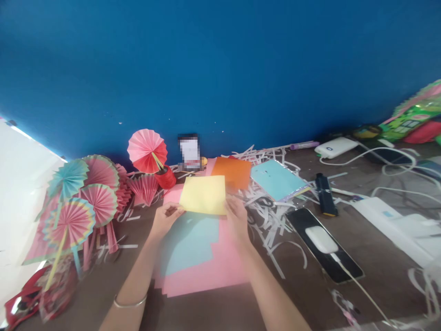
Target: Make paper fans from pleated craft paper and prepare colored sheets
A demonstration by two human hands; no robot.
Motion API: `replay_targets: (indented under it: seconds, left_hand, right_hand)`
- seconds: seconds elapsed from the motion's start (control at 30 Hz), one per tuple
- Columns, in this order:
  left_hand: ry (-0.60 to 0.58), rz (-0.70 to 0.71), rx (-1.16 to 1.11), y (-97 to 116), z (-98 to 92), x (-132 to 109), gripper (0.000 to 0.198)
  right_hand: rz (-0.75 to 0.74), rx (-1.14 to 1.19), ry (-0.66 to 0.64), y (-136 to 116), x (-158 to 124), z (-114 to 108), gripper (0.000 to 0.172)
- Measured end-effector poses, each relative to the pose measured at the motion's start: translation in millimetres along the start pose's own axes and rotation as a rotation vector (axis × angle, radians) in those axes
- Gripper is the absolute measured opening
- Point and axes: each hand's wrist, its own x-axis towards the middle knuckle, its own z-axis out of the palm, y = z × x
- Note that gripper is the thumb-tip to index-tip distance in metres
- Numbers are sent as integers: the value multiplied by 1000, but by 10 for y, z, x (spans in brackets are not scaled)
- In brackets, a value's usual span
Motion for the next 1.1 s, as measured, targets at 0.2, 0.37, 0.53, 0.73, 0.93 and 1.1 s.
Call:
replay_targets:
  seconds: [0.2, 0.37, 0.53, 0.73, 0.93, 1.1]
  left_hand:
    - [100, -12, -28, 26, -5, -5, 20]
    - [119, -25, -63, 25, -1, -10, 22]
    - [61, -9, -129, 8, 25, -2, 22]
    - [-16, -78, -99, 29, 56, -6, 27]
    - [50, -40, 32, 10, 54, -18, 21]
    - [65, -44, 14, 1, 64, -27, 20]
  right_hand:
    - [-18, -96, -111, -166, -78, 87, 29]
    - [14, -199, -140, -191, -107, 127, 27]
    - [-8, -208, -130, -161, -69, 95, 21]
    - [-39, -251, -175, -175, -79, 113, 24]
    - [83, -86, -238, -154, -108, 140, 24]
    - [149, 0, -228, -90, -90, 146, 24]
